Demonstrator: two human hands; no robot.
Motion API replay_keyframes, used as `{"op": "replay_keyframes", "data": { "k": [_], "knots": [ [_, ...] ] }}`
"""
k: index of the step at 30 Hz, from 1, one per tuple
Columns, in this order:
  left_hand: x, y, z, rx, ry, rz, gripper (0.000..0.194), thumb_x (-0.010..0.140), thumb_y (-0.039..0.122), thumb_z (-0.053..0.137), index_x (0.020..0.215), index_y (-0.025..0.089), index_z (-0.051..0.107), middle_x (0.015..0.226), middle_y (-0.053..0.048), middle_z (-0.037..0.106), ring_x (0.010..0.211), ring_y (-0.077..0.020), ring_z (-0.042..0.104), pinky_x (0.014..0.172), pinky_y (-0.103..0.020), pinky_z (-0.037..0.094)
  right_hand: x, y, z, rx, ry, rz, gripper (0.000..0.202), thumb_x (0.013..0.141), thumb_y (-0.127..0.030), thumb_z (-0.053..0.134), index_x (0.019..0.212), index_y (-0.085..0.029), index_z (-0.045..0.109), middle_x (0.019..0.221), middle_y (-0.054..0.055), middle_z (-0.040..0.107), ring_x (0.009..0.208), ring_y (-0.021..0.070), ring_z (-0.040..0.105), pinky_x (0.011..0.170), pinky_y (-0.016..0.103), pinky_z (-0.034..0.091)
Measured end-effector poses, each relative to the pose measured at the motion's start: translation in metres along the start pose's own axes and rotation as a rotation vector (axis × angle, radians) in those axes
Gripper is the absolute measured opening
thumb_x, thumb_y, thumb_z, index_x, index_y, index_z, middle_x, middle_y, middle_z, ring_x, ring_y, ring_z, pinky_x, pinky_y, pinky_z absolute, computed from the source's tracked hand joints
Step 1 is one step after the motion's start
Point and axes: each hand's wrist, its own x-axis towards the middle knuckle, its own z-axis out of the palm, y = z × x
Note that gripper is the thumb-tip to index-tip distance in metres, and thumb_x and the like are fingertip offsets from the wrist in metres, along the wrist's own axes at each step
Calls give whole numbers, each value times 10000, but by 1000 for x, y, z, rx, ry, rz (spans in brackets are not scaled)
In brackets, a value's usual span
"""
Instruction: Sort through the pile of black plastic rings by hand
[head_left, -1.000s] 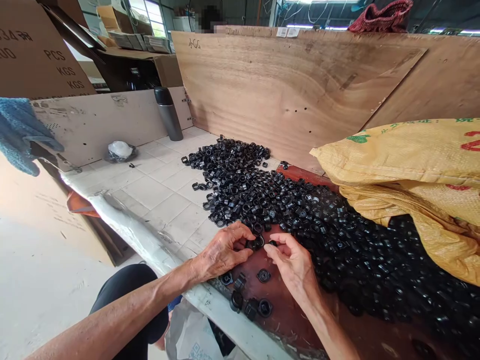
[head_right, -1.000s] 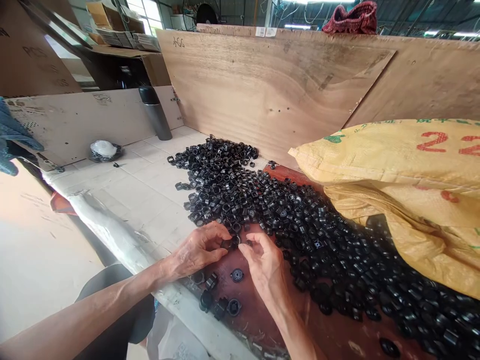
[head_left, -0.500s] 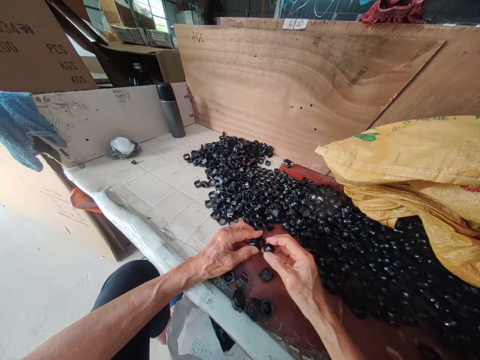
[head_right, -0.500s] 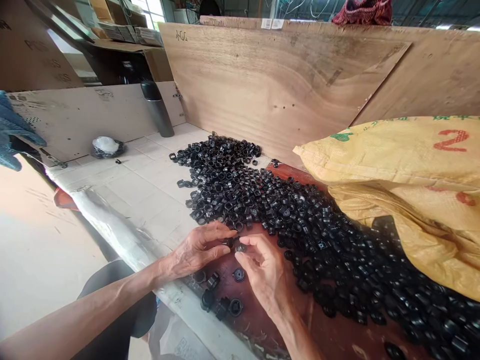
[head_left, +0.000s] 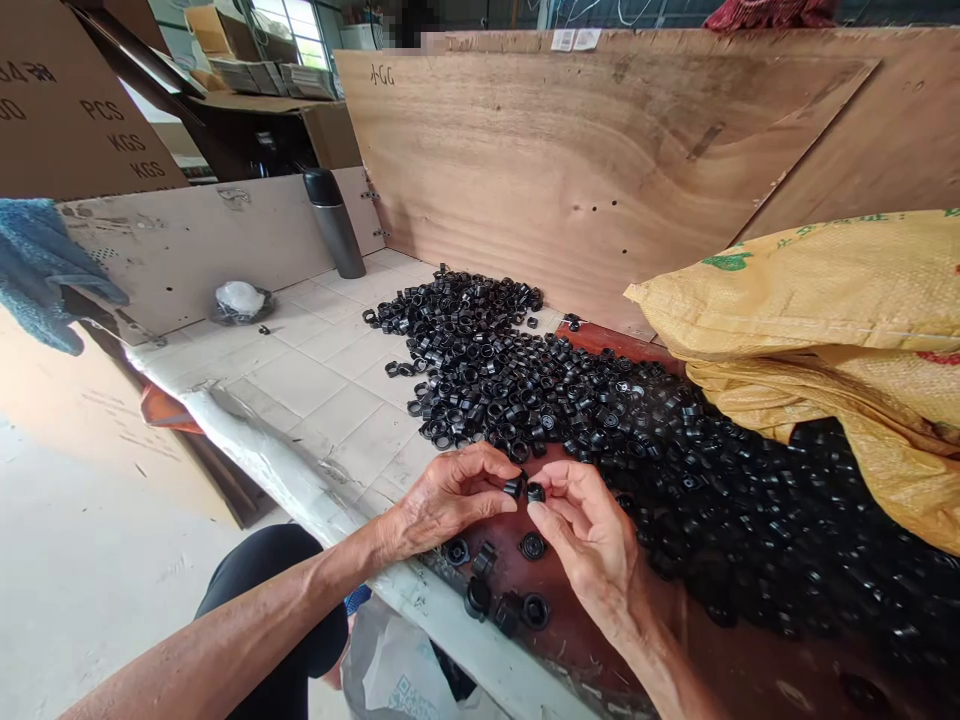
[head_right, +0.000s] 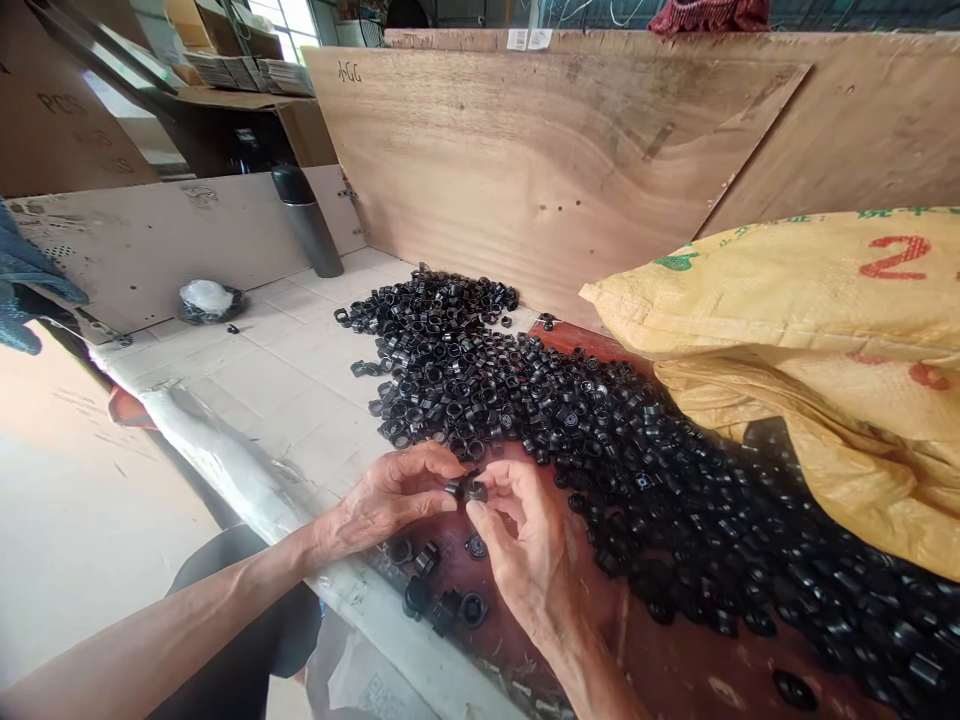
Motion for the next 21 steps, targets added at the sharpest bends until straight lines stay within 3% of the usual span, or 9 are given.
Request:
{"op": "replay_keyframes", "data": {
  "k": [4,6,11,18,21],
  "knots": [
    [1,2,-1,80,-28,62,249,853,269,775,1087,185,751,1073,-96,649,991,-207,646,890,-354,558,0,3,0,-98,6,-90,127,931,-304,649,1043,-251,677,1091,52,689,985,201,697,836,286,608],
    [1,1,-1,66,-27,72,260,854,260,775,1103,191,748,1080,-94,652,988,-204,650,880,-345,562,1,5,0,-149,10,-129,146,939,-298,640,1068,-256,694,1113,56,699,1023,210,692,872,297,598],
    [0,-3,-1,34,-22,22,276,855,278,776,1111,185,733,1102,-95,647,986,-215,662,878,-364,574,0,13,2,-222,61,-127,161,930,-328,666,1079,-275,688,1046,22,743,910,195,728,785,272,606],
    [1,-5,-2,54,-9,52,264,839,269,794,1079,176,737,1074,-89,662,985,-212,658,875,-349,560,-2,12,3,-323,116,-286,207,938,-262,669,1143,-288,648,1082,10,750,975,185,719,854,279,583],
    [1,1,0,-19,-12,-23,242,829,258,802,1040,162,731,1053,-79,669,964,-194,659,865,-321,547,-1,8,2,-339,109,-349,213,937,-224,670,1137,-294,654,1071,-3,754,967,168,715,872,264,569]
  ]
}}
